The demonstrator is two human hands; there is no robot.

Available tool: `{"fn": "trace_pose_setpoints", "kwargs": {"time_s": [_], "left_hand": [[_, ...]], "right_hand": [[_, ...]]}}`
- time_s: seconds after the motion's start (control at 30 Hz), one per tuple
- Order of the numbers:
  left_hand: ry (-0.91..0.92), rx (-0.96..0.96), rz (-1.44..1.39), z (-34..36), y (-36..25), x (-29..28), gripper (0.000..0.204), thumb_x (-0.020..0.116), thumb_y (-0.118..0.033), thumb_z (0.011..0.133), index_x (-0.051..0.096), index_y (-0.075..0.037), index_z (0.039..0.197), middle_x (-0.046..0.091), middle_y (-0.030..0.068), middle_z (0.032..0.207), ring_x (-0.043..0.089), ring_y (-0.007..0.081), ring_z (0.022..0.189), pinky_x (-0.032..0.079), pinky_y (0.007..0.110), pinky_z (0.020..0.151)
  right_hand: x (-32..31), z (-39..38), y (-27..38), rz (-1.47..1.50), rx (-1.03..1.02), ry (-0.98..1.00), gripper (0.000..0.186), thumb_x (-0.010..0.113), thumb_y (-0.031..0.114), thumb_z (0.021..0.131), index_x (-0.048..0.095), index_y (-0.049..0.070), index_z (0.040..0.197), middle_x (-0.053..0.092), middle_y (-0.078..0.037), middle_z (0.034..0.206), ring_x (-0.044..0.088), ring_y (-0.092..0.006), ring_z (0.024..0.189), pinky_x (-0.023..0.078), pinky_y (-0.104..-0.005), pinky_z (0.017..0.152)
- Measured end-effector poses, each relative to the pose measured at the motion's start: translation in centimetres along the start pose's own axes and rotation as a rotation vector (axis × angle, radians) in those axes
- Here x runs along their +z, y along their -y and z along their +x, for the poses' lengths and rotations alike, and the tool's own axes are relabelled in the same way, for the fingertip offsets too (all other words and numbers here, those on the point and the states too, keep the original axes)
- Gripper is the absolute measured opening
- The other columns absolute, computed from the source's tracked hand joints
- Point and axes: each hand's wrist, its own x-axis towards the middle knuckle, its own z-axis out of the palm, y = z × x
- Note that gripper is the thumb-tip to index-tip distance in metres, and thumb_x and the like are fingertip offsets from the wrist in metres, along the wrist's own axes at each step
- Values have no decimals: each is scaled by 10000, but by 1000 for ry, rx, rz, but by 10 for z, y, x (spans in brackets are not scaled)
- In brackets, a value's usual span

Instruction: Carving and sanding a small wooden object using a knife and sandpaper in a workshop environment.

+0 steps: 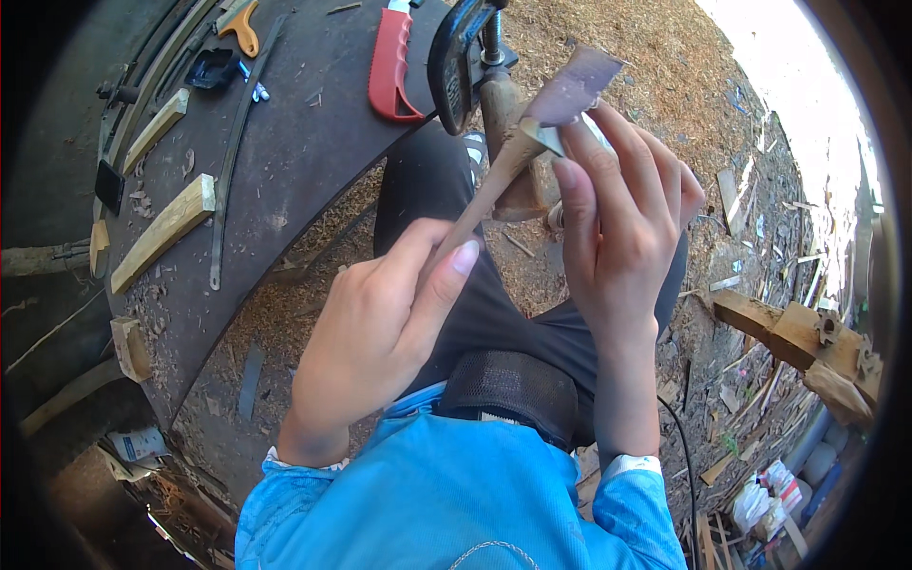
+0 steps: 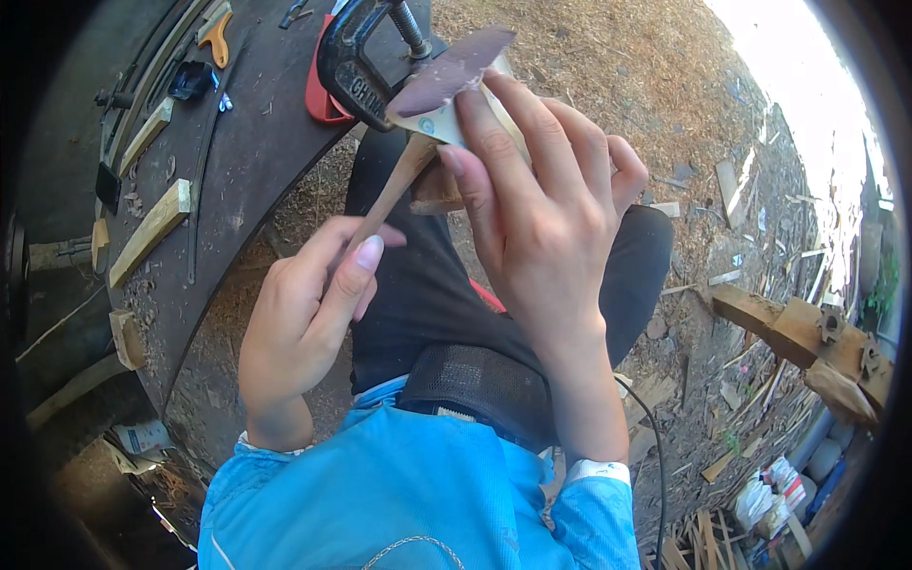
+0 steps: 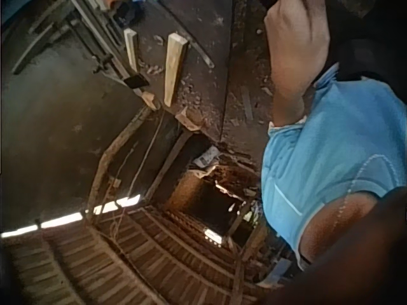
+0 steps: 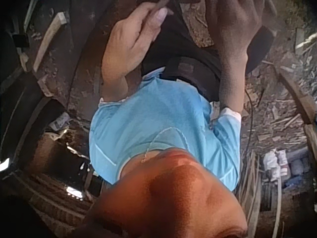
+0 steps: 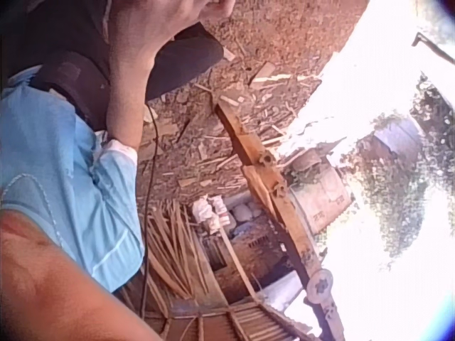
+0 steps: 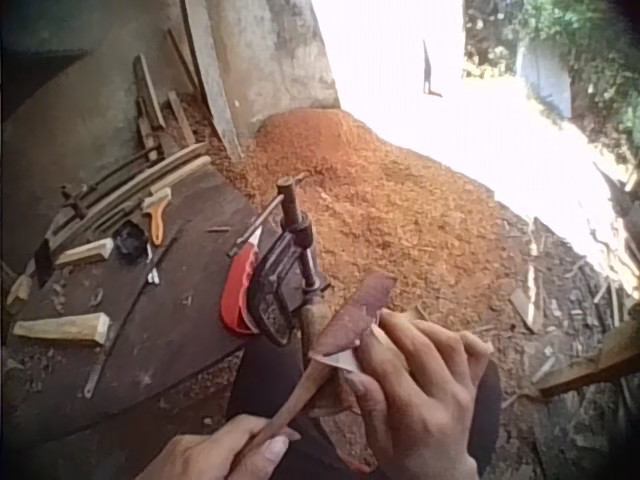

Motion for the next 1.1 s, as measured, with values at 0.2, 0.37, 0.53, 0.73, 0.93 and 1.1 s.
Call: {"fn": "trace_pose_setpoints", "kwargs": {"time_s": [0.2,0.37,0.53,0.73,0.93,1.1], "left_hand": [[47,-64,-56,-5,11,0,288,546,-295,1088,648,-26,1069,550,89,651,563,221,626,403,352,550],[63,-37,-60,2,5,4,269,539,-280,1087,616,-22,1085,631,197,698,688,383,657,471,438,566],[67,-4,-115,-2,-4,7,233,553,-236,1081,618,-19,1138,661,198,763,698,389,700,491,441,585],[-27,348,-26,-1,-12,41,200,587,-184,1054,605,-51,1202,688,168,775,702,365,666,527,458,563],[49,348,94,4,-38,68,200,592,-111,1050,632,-4,1214,737,145,903,752,284,757,548,375,631],[81,422,101,12,-37,83,186,603,-101,1044,643,8,1190,730,159,869,751,278,747,541,361,628]], "right_hand": [[-9,6,5,-37,-48,113,462,718,416,942,718,106,1285,687,-39,1328,634,-229,1147,333,-378,1027],[-10,12,-4,-37,-112,141,618,758,523,874,696,119,1338,662,-59,1387,579,-251,1293,319,-400,1072],[-10,1,-12,-59,-158,138,659,758,524,870,680,76,1347,621,-120,1434,564,-281,1334,311,-424,1102],[-38,-8,-33,-2,-135,-68,777,671,669,895,643,33,1339,635,-143,1371,596,-261,1258,279,-382,1068],[-49,-21,-47,-160,85,-146,399,481,310,1098,718,24,1241,682,-86,1312,625,-182,1181,243,-389,1102],[-62,-44,-70,-209,-242,-21,335,623,298,1001,747,119,1256,766,-11,1109,710,-169,1045,164,-435,1205]]}}
